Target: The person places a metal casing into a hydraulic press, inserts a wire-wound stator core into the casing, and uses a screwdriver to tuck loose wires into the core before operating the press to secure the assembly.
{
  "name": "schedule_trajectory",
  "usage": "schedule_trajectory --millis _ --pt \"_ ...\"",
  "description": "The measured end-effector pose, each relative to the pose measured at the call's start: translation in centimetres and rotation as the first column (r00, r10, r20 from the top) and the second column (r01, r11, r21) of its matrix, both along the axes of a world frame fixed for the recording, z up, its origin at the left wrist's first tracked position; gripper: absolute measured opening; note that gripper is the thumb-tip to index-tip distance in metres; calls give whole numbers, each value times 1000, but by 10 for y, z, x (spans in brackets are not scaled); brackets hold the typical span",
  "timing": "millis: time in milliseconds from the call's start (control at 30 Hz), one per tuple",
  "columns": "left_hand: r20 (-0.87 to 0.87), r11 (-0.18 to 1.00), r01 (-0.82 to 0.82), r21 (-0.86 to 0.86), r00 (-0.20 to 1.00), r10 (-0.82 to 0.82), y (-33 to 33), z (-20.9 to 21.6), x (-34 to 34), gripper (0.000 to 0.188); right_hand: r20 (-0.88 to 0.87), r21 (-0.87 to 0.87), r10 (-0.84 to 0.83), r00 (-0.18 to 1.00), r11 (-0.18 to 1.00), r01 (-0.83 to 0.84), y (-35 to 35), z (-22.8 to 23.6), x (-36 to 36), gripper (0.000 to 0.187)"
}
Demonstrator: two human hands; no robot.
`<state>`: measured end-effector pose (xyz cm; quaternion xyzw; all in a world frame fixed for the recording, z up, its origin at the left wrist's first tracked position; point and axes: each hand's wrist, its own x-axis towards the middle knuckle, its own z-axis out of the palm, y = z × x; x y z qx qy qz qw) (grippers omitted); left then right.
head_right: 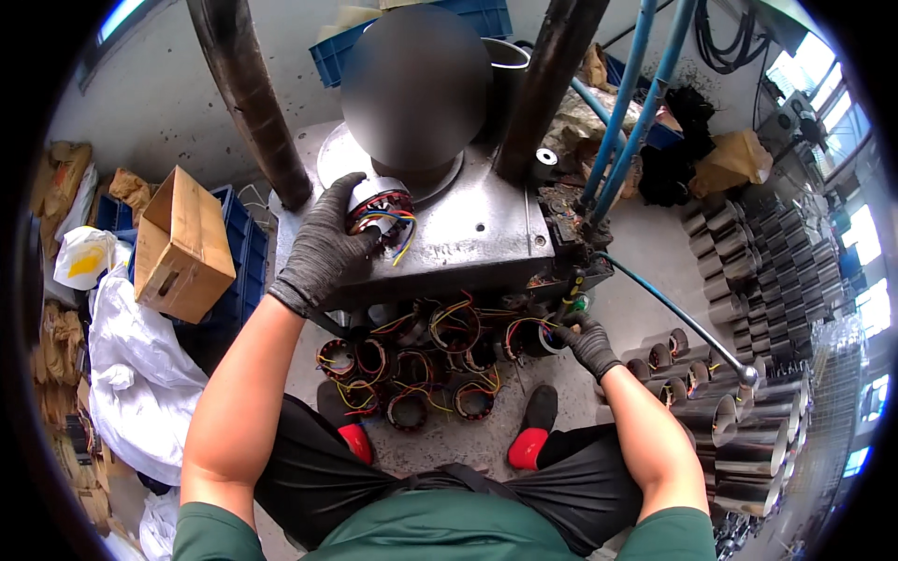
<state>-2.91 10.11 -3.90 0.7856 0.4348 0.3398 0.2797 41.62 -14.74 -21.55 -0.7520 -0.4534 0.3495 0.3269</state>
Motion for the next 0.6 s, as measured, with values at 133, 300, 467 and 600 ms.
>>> schedule_trajectory --millis 133,300,467,600 --pt "139 981 38 -189 990 -11 -6 6 0 70 106 117 -110 988 988 98 7 3 3 39" --pt "244 946 -102 -308 952 183 -12 16 -3 60 50 392 22 998 919 -40 48 65 -71 22" --pt "581 812 20 -583 709 400 -12 19 -10 57 634 500 213 743 621 -604 81 147 -168 49" --pt "725 823 117 -556 553 411 -30 51 -13 53 802 230 283 526 666 -709 104 133 -196 75"
